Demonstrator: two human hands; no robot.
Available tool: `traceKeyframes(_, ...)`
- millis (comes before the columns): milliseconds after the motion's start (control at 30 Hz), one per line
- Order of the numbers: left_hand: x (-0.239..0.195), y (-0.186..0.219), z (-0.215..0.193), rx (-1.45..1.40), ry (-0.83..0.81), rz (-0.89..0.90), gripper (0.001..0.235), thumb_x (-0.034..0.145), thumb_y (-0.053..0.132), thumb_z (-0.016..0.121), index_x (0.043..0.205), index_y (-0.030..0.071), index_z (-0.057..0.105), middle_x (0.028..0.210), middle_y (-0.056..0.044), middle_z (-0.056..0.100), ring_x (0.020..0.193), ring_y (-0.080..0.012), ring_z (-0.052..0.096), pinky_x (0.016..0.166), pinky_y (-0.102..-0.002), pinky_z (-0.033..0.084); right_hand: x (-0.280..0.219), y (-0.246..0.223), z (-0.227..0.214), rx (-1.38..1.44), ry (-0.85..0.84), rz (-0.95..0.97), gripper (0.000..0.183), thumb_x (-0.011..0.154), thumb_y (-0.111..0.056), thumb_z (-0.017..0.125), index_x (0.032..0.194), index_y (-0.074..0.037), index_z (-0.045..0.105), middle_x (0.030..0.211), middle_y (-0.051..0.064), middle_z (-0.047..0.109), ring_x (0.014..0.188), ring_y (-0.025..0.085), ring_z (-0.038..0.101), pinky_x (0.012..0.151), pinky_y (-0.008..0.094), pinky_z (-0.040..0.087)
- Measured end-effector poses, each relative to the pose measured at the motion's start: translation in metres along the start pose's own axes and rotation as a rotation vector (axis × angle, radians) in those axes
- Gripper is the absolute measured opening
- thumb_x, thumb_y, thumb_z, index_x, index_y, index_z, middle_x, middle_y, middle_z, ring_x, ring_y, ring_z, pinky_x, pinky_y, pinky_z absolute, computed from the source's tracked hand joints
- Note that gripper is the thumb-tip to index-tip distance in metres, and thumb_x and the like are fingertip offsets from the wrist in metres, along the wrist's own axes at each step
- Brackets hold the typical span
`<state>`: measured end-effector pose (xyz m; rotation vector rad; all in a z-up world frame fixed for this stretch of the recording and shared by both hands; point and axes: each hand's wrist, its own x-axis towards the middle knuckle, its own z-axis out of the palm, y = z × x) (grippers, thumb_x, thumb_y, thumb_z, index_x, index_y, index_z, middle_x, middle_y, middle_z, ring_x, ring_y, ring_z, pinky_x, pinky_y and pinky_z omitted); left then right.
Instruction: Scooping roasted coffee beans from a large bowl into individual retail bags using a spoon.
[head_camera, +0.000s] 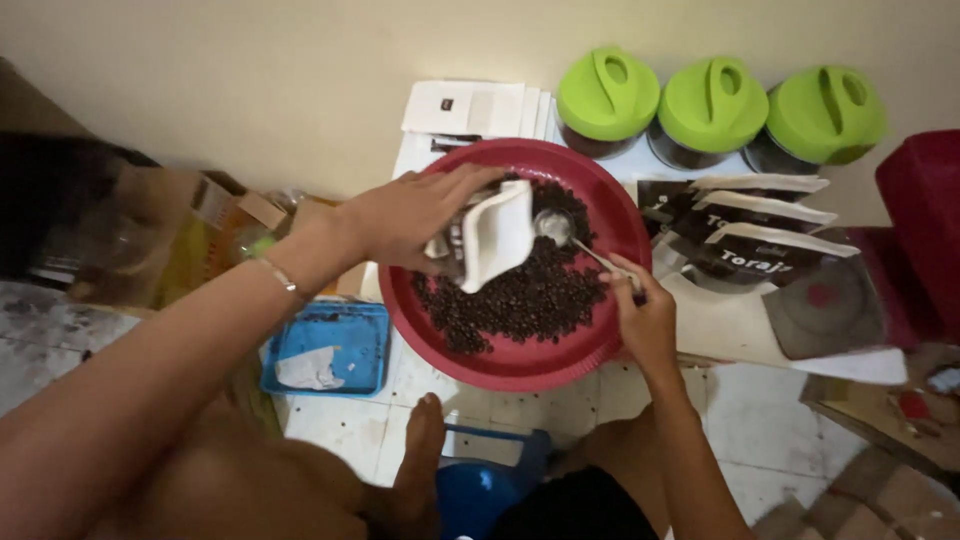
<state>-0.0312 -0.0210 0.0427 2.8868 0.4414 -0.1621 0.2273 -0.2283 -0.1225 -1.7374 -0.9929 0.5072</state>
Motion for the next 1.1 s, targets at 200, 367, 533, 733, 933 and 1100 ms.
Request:
traceKeyframes(200,-0.036,-0.016,-0.013,0.097,-0.068,-0.132,0.128,0.066,0.017,0.093,0.160,0.009,0.007,0.155,-0.018,0.039,0.126,-0.0449,0.057,0.097,-0.065,0.050,0.001,-0.021,0.008,-0.014,-0.036,-0.041,0.029,0.103,-0.017,0.065,0.132,-0.013,0.072,0.102,0.015,0.078,0.095,0.026,0.074,0.085,0.040,0.056)
traceKeyframes(367,-0.052,-0.018,-0.017,0.303,-0.076,-0.177,0.127,0.064,0.036,0.094,0.159,0.012,0.013,0.151,-0.012,0.041,0.122,-0.0386,0.061,0.096,-0.058,0.054,-0.005,-0.031,0.019,-0.012,0.043,-0.053,0.015,0.105,-0.011,0.061,0.115,-0.004,0.068,0.098,0.015,0.077,0.065,0.020,0.067,0.069,0.037,0.057)
traceKeyframes(533,-0.036,-0.028,-0.006,0.137,-0.117,-0.148,0.131,0.062,0.036,0.098,0.158,0.009,0.013,0.150,-0.016,0.043,0.121,-0.0422,0.061,0.096,-0.062,0.054,-0.014,-0.039,0.007,-0.153,0.055,-0.127,0.016,0.109,-0.015,0.057,0.118,-0.005,0.065,0.102,0.017,0.076,0.077,0.030,0.073,0.069,0.042,0.057)
traceKeyframes(733,-0.006,-0.038,0.027,0.071,-0.108,-0.168,0.131,0.063,0.037,0.097,0.158,0.010,0.010,0.152,-0.015,0.039,0.127,-0.0414,0.057,0.098,-0.062,0.054,-0.034,-0.041,0.010,-0.104,0.081,-0.090,0.017,0.110,-0.010,0.049,0.119,-0.002,0.061,0.095,0.017,0.074,0.064,0.024,0.068,0.064,0.037,0.056)
traceKeyframes(933,-0.011,-0.046,0.048,-0.173,0.102,-0.202,0.140,0.054,0.032,0.102,0.160,0.006,0.013,0.158,-0.023,0.035,0.136,-0.0508,0.047,0.100,-0.068,0.048,-0.041,-0.017,0.028,-0.090,0.111,-0.192,0.021,0.113,-0.012,0.042,0.119,0.000,0.058,0.087,0.017,0.069,0.067,0.028,0.067,0.068,0.040,0.055)
traceKeyframes(1100,-0.029,-0.050,0.106,-0.770,0.375,-0.224,0.133,0.059,0.051,0.095,0.159,0.011,0.018,0.152,-0.019,0.046,0.132,-0.0473,0.053,0.105,-0.064,0.047,-0.051,-0.024,0.034,-0.106,0.091,-0.235,0.021,0.114,-0.006,0.039,0.119,0.001,0.059,0.090,0.017,0.067,0.070,0.028,0.068,0.070,0.042,0.056)
